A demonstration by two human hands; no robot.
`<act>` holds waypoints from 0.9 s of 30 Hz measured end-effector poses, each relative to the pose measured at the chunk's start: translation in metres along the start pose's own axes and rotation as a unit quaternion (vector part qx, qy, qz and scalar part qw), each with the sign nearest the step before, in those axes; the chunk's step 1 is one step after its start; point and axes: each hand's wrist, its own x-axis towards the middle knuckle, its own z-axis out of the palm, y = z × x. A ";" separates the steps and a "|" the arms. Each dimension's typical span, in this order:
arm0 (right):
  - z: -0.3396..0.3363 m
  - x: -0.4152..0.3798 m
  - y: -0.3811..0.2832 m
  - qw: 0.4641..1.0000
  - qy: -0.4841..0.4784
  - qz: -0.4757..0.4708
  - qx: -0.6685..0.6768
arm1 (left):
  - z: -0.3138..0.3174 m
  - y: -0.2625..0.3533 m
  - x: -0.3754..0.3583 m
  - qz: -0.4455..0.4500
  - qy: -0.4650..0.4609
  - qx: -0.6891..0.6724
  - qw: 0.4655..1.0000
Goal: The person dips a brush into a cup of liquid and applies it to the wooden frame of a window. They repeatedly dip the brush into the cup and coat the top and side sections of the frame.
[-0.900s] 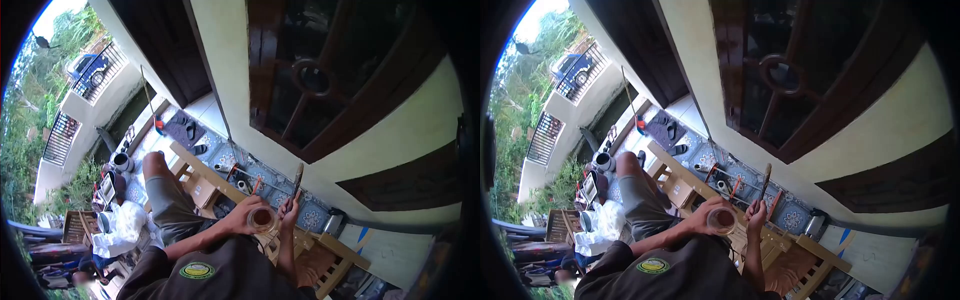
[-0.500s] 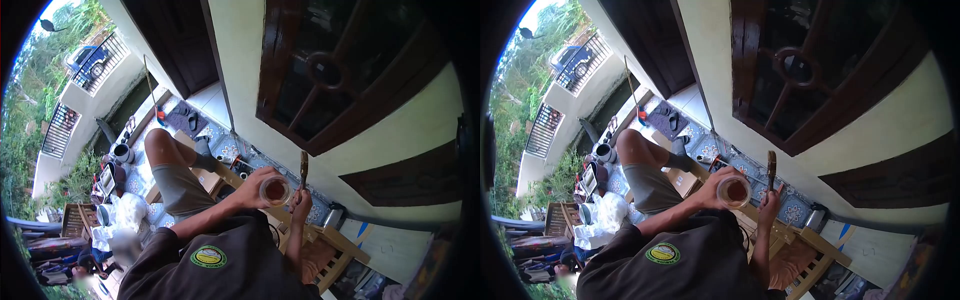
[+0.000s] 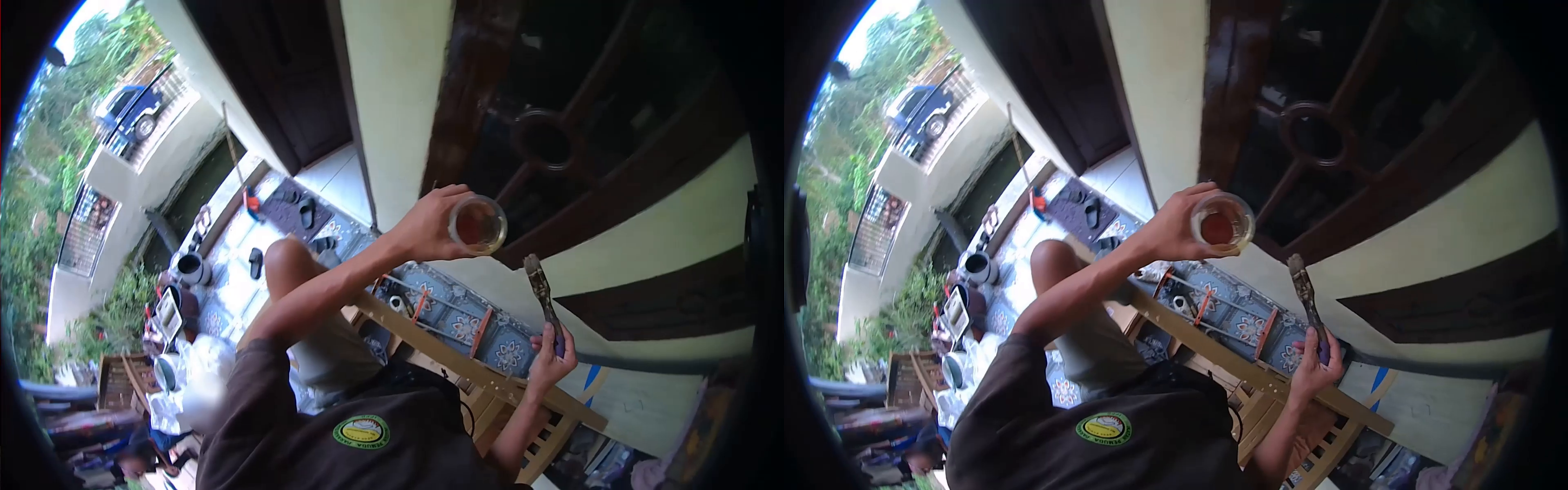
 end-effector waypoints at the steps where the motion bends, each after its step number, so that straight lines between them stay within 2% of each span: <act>1: 0.002 0.002 -0.005 1.000 0.019 -0.004 -0.002 | -0.004 -0.001 0.002 -0.014 -0.007 0.003 1.000; 4: 0.021 0.016 -0.027 0.997 0.042 -0.050 0.042 | -0.009 -0.020 -0.002 -0.065 0.000 -0.006 0.998; 6: 0.037 0.020 -0.049 0.996 0.012 -0.017 0.084 | -0.014 -0.027 -0.011 -0.099 -0.005 -0.009 0.995; 8: 0.047 0.029 -0.059 0.994 0.044 -0.022 0.101 | -0.013 -0.031 -0.016 -0.110 -0.020 0.007 0.994; 11: 0.065 0.040 -0.066 0.978 -0.006 -0.061 0.198 | -0.012 -0.029 -0.024 -0.145 0.024 0.002 0.989; 14: 0.090 0.044 -0.096 0.975 -0.013 -0.071 0.208 | -0.013 -0.030 -0.025 -0.154 0.035 0.020 0.987; 16: 0.096 0.047 -0.106 0.972 -0.043 -0.120 0.196 | -0.017 -0.026 -0.024 -0.197 0.030 -0.051 0.979; 20: 0.102 0.053 -0.112 0.956 -0.061 -0.160 0.237 | -0.013 -0.032 -0.023 -0.185 0.015 -0.013 0.983; 22: 0.108 0.052 -0.125 0.951 -0.064 -0.133 0.273 | -0.011 -0.032 -0.023 -0.156 0.012 0.002 0.988; 24: 0.114 0.050 -0.131 0.948 -0.069 -0.146 0.274 | -0.008 -0.030 -0.022 -0.210 -0.025 -0.084 0.974; 27: 0.122 0.043 -0.135 0.945 -0.102 -0.157 0.266 | -0.007 -0.023 -0.022 -0.210 -0.038 -0.101 0.972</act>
